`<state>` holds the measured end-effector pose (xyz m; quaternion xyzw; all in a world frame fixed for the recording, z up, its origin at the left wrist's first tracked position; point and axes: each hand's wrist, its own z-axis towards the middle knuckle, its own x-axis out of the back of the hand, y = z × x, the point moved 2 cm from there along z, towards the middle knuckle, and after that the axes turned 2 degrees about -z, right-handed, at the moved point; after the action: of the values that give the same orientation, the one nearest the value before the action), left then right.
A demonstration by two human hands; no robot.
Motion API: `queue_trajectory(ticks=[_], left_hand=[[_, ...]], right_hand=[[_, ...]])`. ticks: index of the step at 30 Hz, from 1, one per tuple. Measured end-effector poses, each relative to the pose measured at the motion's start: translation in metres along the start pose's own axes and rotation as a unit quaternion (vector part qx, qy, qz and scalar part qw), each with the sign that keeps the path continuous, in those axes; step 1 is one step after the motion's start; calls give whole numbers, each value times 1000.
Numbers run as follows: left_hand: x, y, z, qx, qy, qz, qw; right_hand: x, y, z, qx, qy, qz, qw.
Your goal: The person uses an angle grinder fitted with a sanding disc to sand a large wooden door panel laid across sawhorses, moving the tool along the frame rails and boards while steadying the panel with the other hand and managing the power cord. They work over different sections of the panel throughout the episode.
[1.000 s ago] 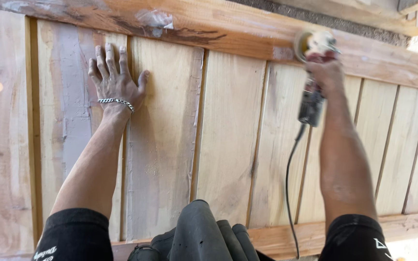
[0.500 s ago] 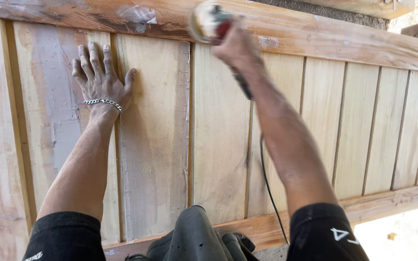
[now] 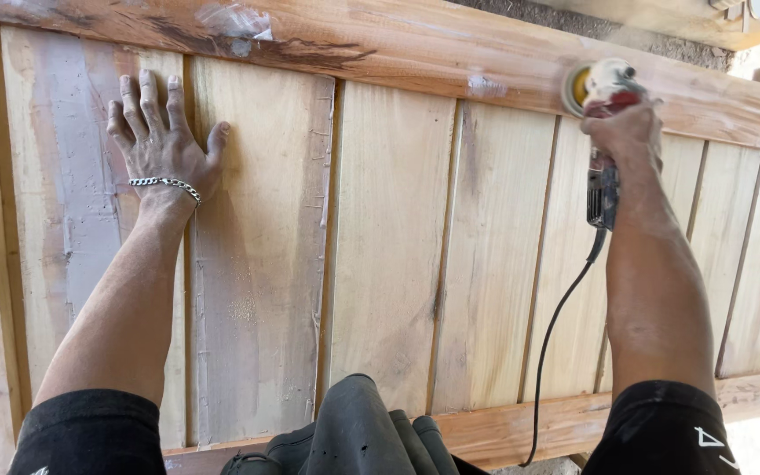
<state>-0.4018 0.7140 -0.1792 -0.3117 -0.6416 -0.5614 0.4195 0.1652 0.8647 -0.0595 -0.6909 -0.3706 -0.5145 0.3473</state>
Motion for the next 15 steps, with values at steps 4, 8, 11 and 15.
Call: queue_trajectory(ticks=[4, 8, 11, 15], left_hand=[[2, 0, 0, -3, 1, 4, 1000], [3, 0, -1, -9, 10, -5, 1000], [6, 1, -2, -18, 7, -10, 1000], [11, 2, -2, -29, 7, -23, 999]], right_hand=[[-2, 15, -12, -47, -18, 131, 990], [-34, -23, -57, 88, -31, 185, 978], [-61, -86, -95, 163, -36, 219, 961], [-89, -173, -142, 165, -143, 170, 961]])
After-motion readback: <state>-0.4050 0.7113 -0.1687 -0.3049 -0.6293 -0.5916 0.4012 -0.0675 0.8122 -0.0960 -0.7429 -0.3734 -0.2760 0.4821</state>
